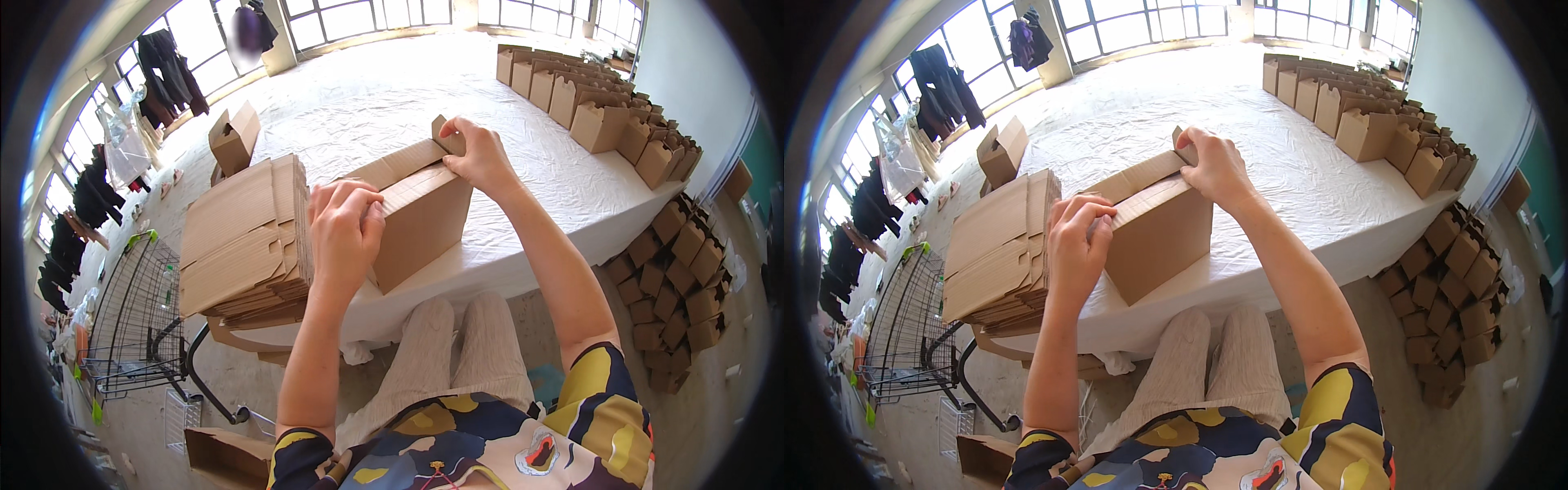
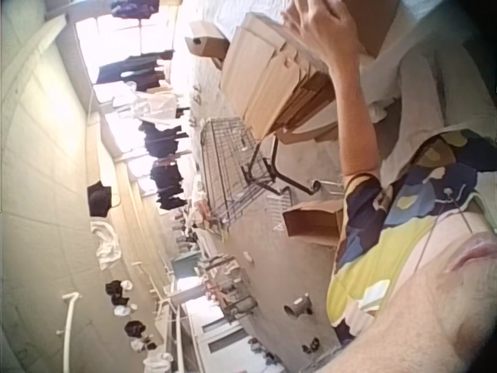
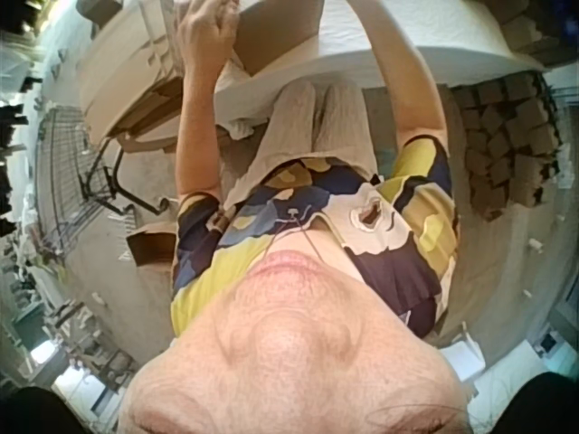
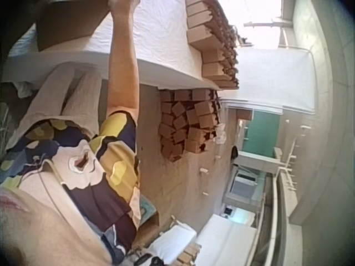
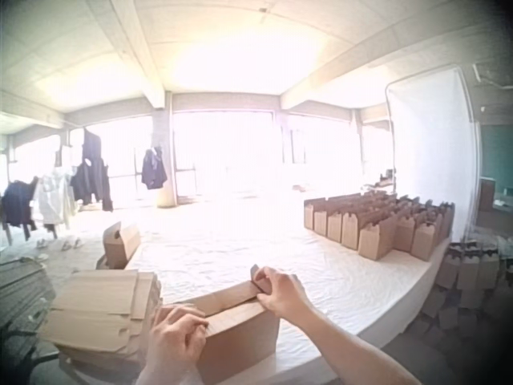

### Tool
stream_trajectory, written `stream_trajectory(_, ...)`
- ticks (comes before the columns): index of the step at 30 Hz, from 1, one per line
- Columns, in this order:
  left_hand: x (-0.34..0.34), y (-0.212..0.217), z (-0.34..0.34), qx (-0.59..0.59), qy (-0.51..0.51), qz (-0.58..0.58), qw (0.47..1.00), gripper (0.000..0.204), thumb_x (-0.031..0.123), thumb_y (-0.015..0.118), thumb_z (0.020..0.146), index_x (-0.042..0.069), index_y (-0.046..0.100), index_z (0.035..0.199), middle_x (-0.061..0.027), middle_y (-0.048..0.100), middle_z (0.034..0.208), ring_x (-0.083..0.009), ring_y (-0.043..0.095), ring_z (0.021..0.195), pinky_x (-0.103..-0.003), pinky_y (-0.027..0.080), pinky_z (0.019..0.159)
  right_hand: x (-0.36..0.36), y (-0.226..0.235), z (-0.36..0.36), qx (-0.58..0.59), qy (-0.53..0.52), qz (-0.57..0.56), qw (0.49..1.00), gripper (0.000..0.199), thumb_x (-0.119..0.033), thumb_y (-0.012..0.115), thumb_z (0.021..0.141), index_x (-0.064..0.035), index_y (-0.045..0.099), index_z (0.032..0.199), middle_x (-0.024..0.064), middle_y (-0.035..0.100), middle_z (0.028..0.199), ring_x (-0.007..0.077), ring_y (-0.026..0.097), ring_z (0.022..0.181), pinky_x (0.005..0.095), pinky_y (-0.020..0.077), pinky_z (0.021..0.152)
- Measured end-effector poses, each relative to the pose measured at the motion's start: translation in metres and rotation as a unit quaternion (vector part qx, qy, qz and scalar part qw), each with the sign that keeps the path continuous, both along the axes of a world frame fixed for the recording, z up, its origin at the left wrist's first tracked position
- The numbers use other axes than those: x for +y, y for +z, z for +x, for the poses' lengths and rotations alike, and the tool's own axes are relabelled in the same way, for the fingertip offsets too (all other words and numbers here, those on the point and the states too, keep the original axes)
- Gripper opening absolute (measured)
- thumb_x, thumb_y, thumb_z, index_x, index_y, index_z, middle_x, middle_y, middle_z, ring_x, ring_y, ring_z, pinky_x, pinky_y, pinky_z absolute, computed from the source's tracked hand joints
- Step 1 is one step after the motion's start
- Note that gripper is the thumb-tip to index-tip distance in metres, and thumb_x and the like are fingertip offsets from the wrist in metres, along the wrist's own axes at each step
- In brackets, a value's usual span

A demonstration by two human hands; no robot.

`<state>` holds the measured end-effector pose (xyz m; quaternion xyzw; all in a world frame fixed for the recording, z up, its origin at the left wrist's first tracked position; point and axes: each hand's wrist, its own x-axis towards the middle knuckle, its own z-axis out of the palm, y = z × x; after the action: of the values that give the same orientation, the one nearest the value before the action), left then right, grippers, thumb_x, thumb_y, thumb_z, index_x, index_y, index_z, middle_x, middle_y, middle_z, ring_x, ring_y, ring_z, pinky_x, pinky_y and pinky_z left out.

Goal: The person picks up flat cardboard sheets one at a time from a stack, folds the sides and flaps to form boxes, and places each assembled box on a table alongside a row of others.

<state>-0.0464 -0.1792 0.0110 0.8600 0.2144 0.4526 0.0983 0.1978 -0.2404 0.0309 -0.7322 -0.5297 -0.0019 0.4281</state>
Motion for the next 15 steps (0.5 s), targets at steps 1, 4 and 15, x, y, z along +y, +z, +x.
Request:
stream_trajectory(1, -0.003, -0.005, -0.001, -0.008, 0.021, 0.062, 0.998, 0.011, 0.01, 0.066, 0.091, 0.002, 0.073, 0.093, -0.0115, 0.067, 0.124, -0.0323, 0.058, 0.118, -0.047, 0.043, 0.105, 0.0, -0.003, 0.001, -0.015, 0.016, 0.034, 0.999, 0.034, -0.001, 0.074, 0.078, -0.0068, 0.066, 0.11, 0.0126, 0.071, 0.117, 0.0333, 0.068, 0.108, 0.0405, 0.0527, 0.096)
stream_trajectory(4, -0.017, -0.016, -0.003, -0.057, 0.038, -0.007, 0.998, 0.016, 0.019, 0.072, 0.092, 0.006, 0.074, 0.099, -0.0161, 0.058, 0.142, -0.0357, 0.049, 0.135, -0.053, 0.033, 0.116, 0.0, -0.017, 0.01, -0.036, 0.072, 0.128, 0.988, 0.036, 0.003, 0.067, 0.079, -0.0066, 0.065, 0.114, 0.014, 0.066, 0.13, 0.0322, 0.064, 0.119, 0.0396, 0.0492, 0.102)
stream_trajectory(15, 0.047, -0.013, 0.0, -0.1, -0.079, -0.108, 0.986, 0.011, 0.017, 0.071, 0.093, 0.007, 0.075, 0.096, -0.0169, 0.055, 0.147, -0.0351, 0.05, 0.139, -0.048, 0.038, 0.115, -0.021, -0.027, -0.023, 0.176, 0.152, 0.232, 0.945, 0.063, -0.005, 0.06, 0.088, 0.0007, 0.047, 0.149, 0.0165, 0.05, 0.153, 0.0295, 0.044, 0.145, 0.0403, 0.0339, 0.12)
